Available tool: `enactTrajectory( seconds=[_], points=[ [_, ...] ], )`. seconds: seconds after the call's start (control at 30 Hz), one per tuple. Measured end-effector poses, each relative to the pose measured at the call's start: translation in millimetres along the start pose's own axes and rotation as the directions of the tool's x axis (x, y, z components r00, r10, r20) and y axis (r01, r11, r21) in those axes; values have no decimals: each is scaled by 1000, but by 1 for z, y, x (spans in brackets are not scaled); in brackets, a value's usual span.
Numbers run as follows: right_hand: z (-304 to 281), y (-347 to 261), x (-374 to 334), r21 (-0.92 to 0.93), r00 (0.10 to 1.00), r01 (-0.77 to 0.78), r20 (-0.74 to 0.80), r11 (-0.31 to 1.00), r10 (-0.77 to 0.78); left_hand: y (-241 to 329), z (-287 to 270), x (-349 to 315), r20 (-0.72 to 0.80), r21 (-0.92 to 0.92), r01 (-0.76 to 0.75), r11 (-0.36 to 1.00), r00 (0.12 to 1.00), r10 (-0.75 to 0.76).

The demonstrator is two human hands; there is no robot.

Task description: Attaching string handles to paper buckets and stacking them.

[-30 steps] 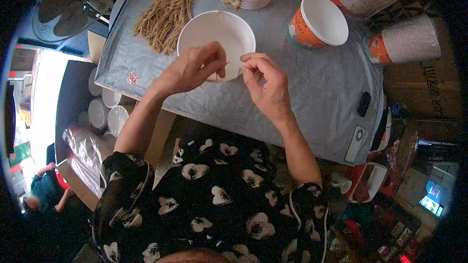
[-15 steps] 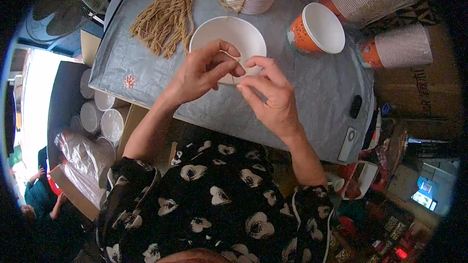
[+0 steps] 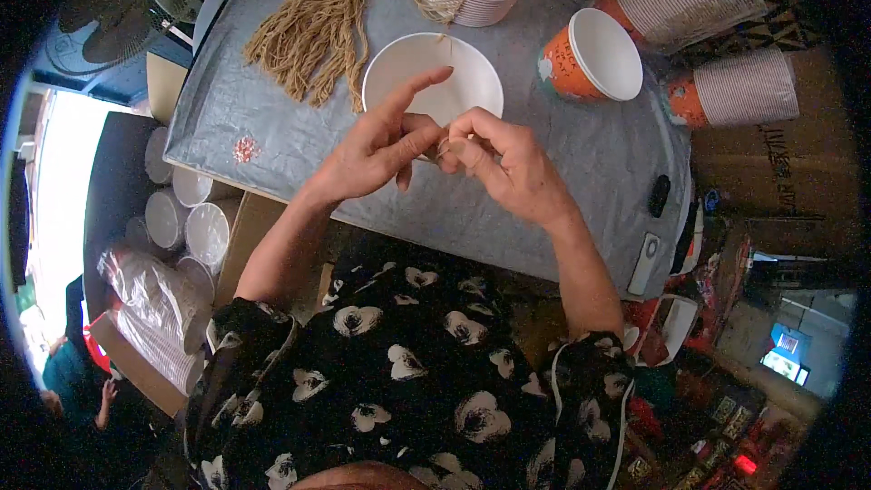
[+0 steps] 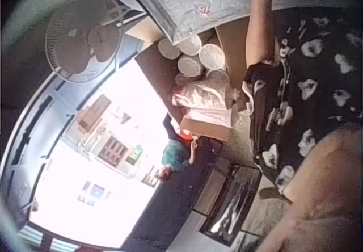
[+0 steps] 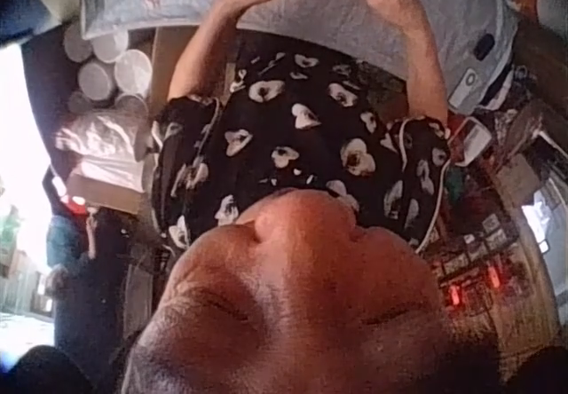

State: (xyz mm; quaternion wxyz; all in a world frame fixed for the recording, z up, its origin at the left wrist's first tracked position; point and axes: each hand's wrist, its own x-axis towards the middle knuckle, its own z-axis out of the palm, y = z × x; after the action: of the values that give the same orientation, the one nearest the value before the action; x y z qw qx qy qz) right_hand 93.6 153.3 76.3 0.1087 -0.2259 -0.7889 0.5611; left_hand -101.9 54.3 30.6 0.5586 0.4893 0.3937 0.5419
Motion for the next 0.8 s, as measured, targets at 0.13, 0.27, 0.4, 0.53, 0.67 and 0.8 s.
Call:
enactTrajectory(
  seconds=[0.13,0.27,0.4,0.53,0.67,0.8],
  points=[
    [-3,-7,-2,-179,998,17,-52,984,-27,0,-7,0,59,10,-5,1000,998,5],
    [-5,-9,-4,-268,988,80,-105,960,-111,-1,-6,1,74,45,46,998,996,-49],
    [-5,-6,-6,-314,978,119,-126,942,-165,-4,-6,2,74,99,107,989,991,-115],
    [-5,-3,-7,-289,981,93,-138,953,-138,-3,-7,2,97,107,121,987,986,-132],
    [-2,-4,-4,-272,981,94,-138,958,-135,-3,-8,1,76,130,144,981,985,-155],
    [3,-6,-1,-183,978,48,-192,982,-83,-2,-9,-2,5,133,191,973,981,-193]
  ],
)
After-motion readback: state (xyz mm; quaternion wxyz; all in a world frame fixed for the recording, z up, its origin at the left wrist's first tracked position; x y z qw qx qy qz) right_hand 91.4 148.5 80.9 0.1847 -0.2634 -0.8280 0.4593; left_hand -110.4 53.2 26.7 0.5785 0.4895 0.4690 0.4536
